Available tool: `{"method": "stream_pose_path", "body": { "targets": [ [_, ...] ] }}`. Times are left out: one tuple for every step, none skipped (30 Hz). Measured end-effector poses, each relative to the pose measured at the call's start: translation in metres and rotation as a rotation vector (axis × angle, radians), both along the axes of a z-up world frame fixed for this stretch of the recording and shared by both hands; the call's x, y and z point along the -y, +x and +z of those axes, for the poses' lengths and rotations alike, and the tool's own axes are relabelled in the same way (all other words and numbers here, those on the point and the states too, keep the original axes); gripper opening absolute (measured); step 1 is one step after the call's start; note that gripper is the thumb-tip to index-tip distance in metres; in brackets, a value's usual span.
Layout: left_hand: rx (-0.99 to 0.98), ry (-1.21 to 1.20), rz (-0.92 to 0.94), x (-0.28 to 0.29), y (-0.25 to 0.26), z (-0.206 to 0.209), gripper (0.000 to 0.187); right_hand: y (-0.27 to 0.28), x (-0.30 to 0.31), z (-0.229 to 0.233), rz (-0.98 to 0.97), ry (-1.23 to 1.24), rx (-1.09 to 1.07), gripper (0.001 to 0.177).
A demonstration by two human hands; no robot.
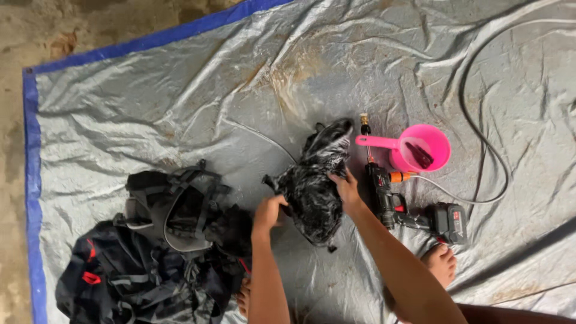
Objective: The person scrubs a black backpack with soap using their hands and a power drill with a brush attachment. They rinse the backpack with water from a pink scoop and continue scrubbing different sections of the bag.
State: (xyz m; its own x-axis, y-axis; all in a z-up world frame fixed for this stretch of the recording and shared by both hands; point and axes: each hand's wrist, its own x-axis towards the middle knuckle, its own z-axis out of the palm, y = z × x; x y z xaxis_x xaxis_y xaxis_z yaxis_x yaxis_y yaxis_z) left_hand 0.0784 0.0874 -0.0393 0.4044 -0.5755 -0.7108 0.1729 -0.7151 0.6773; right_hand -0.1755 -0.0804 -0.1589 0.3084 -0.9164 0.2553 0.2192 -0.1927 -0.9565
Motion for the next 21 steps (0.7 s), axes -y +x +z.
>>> {"method": "stream_pose_path", "body": {
  "targets": [
    [0.009,0.006,-0.011,0.006,0.010,0.021,0.075,0.013,0.011,0.032,-0.011,0.006,0.009,0.071],
    [0.128,0.022,-0.128,-0.001,0.011,0.039,0.043,0.017,0.010,0.062,-0.130,0.078,-0.039,0.068],
    [0.244,0.037,-0.247,-0.007,0.013,0.056,0.038,0.022,0.010,0.091,-0.248,0.149,-0.089,0.067],
    [0.237,0.052,-0.242,0.000,0.004,0.060,0.038,0.022,0.008,0.115,-0.242,0.162,-0.097,0.067],
    [0.472,0.003,-0.211,0.008,-0.004,0.066,0.041,0.022,0.006,0.140,-0.152,0.261,-0.326,0.076],
    [0.715,-0.068,-0.176,0.030,-0.009,0.072,0.055,0.026,0.018,0.169,-0.066,0.337,-0.545,0.086],
    [0.717,-0.073,-0.171,0.043,-0.013,0.076,0.055,0.025,0.020,0.182,-0.065,0.330,-0.545,0.086],
    [0.757,-0.309,-0.203,0.052,-0.022,0.078,0.055,0.020,0.019,0.194,-0.046,0.155,-0.583,0.080],
    [0.794,-0.547,-0.231,0.061,-0.030,0.081,0.057,0.015,0.017,0.206,-0.025,-0.021,-0.618,0.078],
    [0.791,-0.557,-0.226,0.065,-0.037,0.086,0.057,0.014,0.015,0.203,-0.029,-0.030,-0.622,0.078],
    [0.658,-0.462,-0.333,0.069,-0.044,0.092,0.074,0.013,0.014,0.200,-0.033,0.014,-0.725,0.096],
    [0.524,-0.368,-0.441,0.072,-0.053,0.096,0.094,0.009,0.011,0.196,-0.043,0.061,-0.827,0.115],
    [0.522,-0.378,-0.443,0.087,-0.051,0.080,0.094,0.005,0.012,0.194,-0.051,0.055,-0.830,0.115],
    [0.784,-0.209,-0.487,0.092,-0.052,0.062,0.089,-0.003,0.003,0.189,-0.022,0.162,-0.982,0.126],
    [1.044,-0.035,-0.526,0.097,-0.054,0.044,0.085,-0.011,-0.006,0.184,0.009,0.272,-1.132,0.140],
    [1.041,-0.034,-0.533,0.096,-0.054,0.033,0.085,-0.015,-0.003,0.180,0.007,0.279,-1.133,0.140],
    [0.968,0.014,-0.546,0.094,-0.054,0.022,0.080,-0.020,-0.001,0.176,0.035,0.435,-1.110,0.137],
    [0.905,0.057,-0.549,0.100,-0.048,0.013,0.075,-0.018,0.009,0.174,0.065,0.577,-1.077,0.143],
    [0.911,0.055,-0.545,0.097,-0.047,0.012,0.075,-0.018,0.021,0.171,0.065,0.571,-1.072,0.143],
    [0.808,0.074,-0.518,0.088,-0.046,0.010,0.085,-0.019,0.026,0.165,-0.038,0.771,-0.938,0.139],
    [0.705,0.093,-0.489,0.079,-0.046,0.007,0.095,-0.020,0.031,0.159,-0.140,0.965,-0.794,0.140]
  ]
}}
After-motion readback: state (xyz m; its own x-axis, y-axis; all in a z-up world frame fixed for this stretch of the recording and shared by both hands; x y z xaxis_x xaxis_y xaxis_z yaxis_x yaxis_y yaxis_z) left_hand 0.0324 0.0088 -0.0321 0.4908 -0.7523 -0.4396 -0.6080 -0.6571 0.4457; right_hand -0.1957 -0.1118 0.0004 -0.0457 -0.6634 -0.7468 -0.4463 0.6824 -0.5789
